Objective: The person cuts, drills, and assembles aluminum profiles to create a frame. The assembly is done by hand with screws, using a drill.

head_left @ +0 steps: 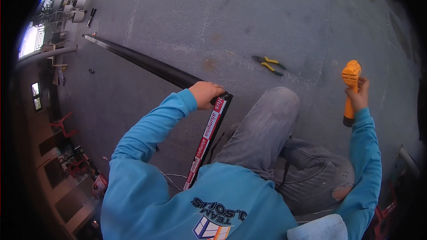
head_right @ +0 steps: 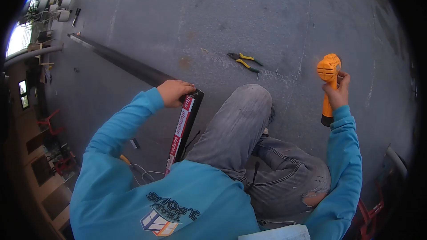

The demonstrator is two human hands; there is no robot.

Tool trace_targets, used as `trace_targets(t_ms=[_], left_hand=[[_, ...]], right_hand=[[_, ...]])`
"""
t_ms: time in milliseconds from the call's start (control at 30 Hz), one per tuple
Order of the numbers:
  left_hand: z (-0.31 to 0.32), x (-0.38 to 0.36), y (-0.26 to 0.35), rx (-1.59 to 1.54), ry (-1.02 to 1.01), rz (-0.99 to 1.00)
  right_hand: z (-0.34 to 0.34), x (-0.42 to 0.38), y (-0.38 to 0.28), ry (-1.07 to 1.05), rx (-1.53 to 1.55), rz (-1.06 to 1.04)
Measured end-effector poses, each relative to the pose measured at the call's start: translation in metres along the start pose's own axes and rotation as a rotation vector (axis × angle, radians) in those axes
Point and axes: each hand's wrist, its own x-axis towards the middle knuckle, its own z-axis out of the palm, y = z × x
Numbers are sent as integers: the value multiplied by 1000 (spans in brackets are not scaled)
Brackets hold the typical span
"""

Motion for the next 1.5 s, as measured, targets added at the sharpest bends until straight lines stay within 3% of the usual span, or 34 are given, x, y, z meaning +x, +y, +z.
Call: trace_targets(t_ms=[167,300,367,467,500,567,600,667,800,933,1000,1067,1300,1433,1500], left_hand=[[76,79,-27,22,-32,-147],[113,89,-29,21,174,-212],[118,66,-11,90,687,-172],[124,14,10,-190,872,-369],[132,-6,11,-187,902,-449],[160,-48,19,-614,771,-787],[174,-64,25,-626,810,-855],[207,-87,48,-1028,894,-1123],[293,-96,102,-1265,1001,-1410],[329,-113,247,-1300,953,-1568],[327,-99,279,-1333,895,-1603],[321,-70,299,-1369,838,-1594],[331,-82,324,-1453,728,-1519],[343,-88,392,-1601,674,-1667],[362,-76,382,-1697,660,-1737]], right_hand=[[53,7,111,-23,-244,144],[94,8,158,13,-353,178],[106,9,170,-6,-405,140],[118,14,196,-9,-467,-156],[131,31,163,-54,-458,-227],[161,65,124,-158,-401,-320],[176,78,104,-210,-376,-363],[204,99,66,-330,-341,-440],[250,107,14,-577,-310,-519],[305,87,-7,-830,-295,-538],[311,83,3,-928,-311,-507],[304,86,12,-987,-336,-465],[273,97,1,-1142,-404,-358],[302,61,-14,-1419,-524,-340],[321,37,-22,-1555,-613,-339]])
